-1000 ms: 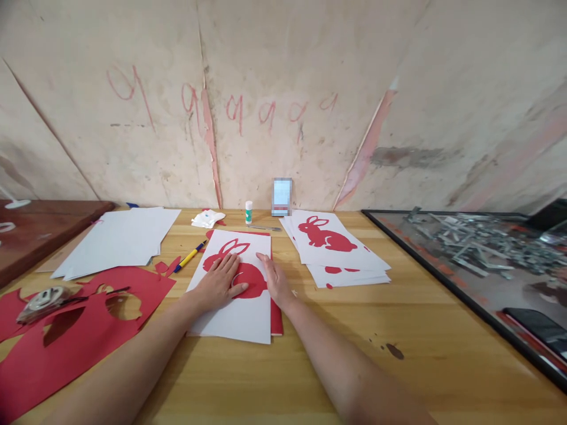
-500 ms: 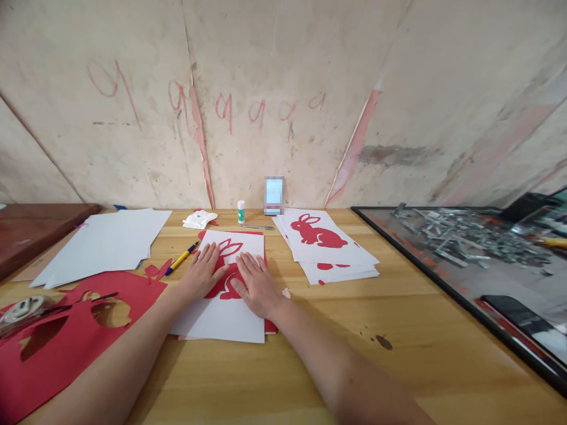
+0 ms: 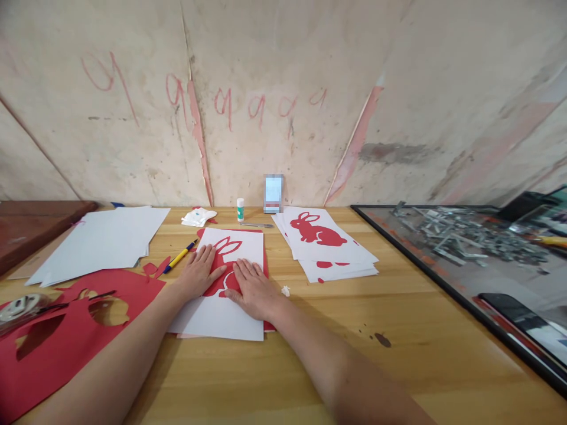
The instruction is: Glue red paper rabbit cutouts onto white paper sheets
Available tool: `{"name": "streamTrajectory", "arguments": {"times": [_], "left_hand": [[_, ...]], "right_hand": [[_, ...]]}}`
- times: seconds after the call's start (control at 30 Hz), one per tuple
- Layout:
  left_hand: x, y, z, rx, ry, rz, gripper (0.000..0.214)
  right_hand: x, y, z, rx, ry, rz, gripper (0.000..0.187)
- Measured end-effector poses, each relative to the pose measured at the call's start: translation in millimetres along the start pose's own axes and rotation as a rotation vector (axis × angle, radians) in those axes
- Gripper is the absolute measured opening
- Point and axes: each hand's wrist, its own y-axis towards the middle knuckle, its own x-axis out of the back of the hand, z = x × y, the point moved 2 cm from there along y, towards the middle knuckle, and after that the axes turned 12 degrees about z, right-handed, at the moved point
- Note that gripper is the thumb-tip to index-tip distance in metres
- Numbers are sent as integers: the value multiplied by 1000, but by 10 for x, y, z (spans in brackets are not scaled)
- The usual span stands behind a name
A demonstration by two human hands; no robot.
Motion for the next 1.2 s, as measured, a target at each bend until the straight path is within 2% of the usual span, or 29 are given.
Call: {"name": "streamTrajectory", "arguments": {"times": [0.17, 0.33, 0.6, 0.83, 0.97, 1.2], "left_hand": [[22, -28, -60, -12, -14, -35, 80], [24, -36, -107, -65, -30, 1, 80], [2, -36, -108, -71, -54, -48, 78], [-13, -44, -96, -94, -46, -95, 73], [7, -60, -102, -91, -31, -63, 70], [-14, -47, -110, -90, -87, -63, 77]], "right_hand": [[8, -6, 12, -26, -8, -14, 90], [20, -11, 29, -44, -24, -11, 92], [0, 14, -5, -50, -14, -6, 91], [152, 35, 123, -72, 5, 0, 87], [241, 198, 175, -49, -19, 18, 83], [330, 761, 92, -38, -127, -45, 78]]}}
